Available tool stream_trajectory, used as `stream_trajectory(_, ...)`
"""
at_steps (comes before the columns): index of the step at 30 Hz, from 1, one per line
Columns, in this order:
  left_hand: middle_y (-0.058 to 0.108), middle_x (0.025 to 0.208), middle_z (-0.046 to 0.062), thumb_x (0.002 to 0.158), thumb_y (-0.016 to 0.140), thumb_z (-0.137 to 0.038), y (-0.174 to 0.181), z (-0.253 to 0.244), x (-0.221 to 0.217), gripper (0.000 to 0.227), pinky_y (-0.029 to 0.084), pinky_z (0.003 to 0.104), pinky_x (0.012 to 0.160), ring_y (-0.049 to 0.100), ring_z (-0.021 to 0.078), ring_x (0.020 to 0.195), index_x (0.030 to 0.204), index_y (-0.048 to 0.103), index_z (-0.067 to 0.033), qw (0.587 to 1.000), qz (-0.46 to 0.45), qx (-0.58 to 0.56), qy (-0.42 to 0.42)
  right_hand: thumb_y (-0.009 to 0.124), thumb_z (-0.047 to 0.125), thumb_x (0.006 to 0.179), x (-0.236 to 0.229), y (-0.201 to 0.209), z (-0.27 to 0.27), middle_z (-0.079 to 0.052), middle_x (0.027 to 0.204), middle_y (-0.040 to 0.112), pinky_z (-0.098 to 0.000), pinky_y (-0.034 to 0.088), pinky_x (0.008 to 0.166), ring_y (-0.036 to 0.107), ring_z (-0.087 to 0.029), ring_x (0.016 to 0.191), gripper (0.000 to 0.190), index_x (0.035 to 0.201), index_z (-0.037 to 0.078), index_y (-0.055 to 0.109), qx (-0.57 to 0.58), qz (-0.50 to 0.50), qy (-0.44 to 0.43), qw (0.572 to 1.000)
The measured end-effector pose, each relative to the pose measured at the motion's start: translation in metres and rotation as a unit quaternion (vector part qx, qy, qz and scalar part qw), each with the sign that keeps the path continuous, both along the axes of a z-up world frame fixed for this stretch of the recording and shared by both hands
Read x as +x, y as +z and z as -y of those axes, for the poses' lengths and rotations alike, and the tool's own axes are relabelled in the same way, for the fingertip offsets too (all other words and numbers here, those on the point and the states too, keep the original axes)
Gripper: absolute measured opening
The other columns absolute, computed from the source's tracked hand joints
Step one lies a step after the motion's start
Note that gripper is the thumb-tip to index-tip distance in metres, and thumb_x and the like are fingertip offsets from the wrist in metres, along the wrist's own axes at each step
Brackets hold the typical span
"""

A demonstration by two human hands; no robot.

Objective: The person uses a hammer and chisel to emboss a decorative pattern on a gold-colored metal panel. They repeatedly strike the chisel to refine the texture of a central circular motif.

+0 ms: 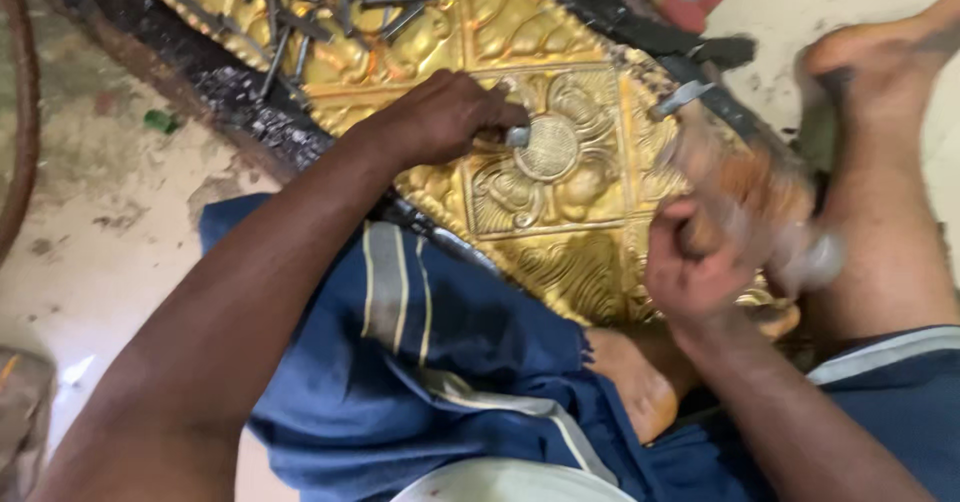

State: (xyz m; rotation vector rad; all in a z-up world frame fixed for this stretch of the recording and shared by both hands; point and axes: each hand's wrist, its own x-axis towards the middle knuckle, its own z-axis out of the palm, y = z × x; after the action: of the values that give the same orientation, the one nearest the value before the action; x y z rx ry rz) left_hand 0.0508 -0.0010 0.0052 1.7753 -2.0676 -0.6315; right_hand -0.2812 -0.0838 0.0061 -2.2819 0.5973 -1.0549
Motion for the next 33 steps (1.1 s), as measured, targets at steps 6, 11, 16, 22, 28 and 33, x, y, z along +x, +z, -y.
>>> stream_trajectory(6,0.072,0.118,0.011,0.089,0.057,0.013,0.000,-0.019,0.015,0.047,0.060,0.039,0.085,0.073,0.0230,0.102,0.127,0.067,-0.0128,0.966,-0.209,0.002,0.152,0.061,0.001,0.092,0.013,0.024,0.000,-0.005,0.073,0.057,-0.0322,0.046,0.051,0.059,-0.016,0.058,0.015,0.107,0.002,0.058,0.086,-0.279,-0.022,0.956)
stream_trajectory(11,0.072,0.108,0.003,0.092,0.062,0.007,-0.022,-0.029,0.019,0.027,0.058,0.030,0.089,0.070,0.0120,0.100,0.114,0.065,-0.0084,0.773,-0.497,-0.180,0.352,0.070,0.003,0.099,0.021,0.049,0.002,-0.001,0.065,0.051,-0.0275,0.046,0.057,0.052,-0.010,0.057,0.018,0.116,0.003,0.064,0.123,-0.149,-0.063,0.979)
stream_trajectory(16,0.067,0.097,0.007,0.094,0.072,0.007,-0.041,-0.010,-0.016,0.016,0.056,0.031,0.086,0.064,0.0137,0.092,0.104,0.064,-0.0031,0.815,-0.461,-0.174,0.305,0.071,0.009,0.096,0.047,0.079,-0.017,0.004,0.060,0.053,-0.0249,0.038,0.042,0.049,-0.005,0.047,0.022,0.117,0.004,0.064,0.321,-0.166,-0.085,0.929)
stream_trajectory(22,0.075,0.105,0.002,0.092,0.061,0.003,-0.042,-0.008,-0.025,0.026,0.057,0.029,0.084,0.069,0.0091,0.094,0.115,0.064,-0.0083,0.827,-0.467,-0.094,0.298,0.071,0.009,0.095,0.051,0.101,-0.023,0.003,0.063,0.054,-0.0245,0.036,0.042,0.046,-0.004,0.048,0.027,0.121,0.006,0.063,0.329,-0.200,-0.075,0.920)
stream_trajectory(28,0.074,0.094,0.004,0.092,0.072,-0.004,-0.034,-0.015,-0.023,0.020,0.057,0.031,0.078,0.067,0.0120,0.084,0.111,0.069,-0.0078,0.839,-0.422,-0.065,0.338,0.071,0.010,0.100,0.060,0.159,-0.011,0.003,0.070,0.054,-0.0235,0.036,0.045,0.049,-0.004,0.052,0.031,0.129,0.006,0.060,0.223,-0.201,-0.042,0.953)
stream_trajectory(33,0.076,0.092,0.003,0.094,0.069,-0.004,-0.036,-0.021,-0.023,0.021,0.055,0.030,0.081,0.071,0.0111,0.087,0.114,0.068,-0.0097,0.848,-0.407,-0.105,0.323,0.060,0.006,0.112,0.104,0.203,-0.022,-0.007,0.078,0.055,-0.0305,0.041,0.053,0.052,-0.011,0.059,0.028,0.136,-0.001,0.047,0.028,-0.077,0.073,0.994)
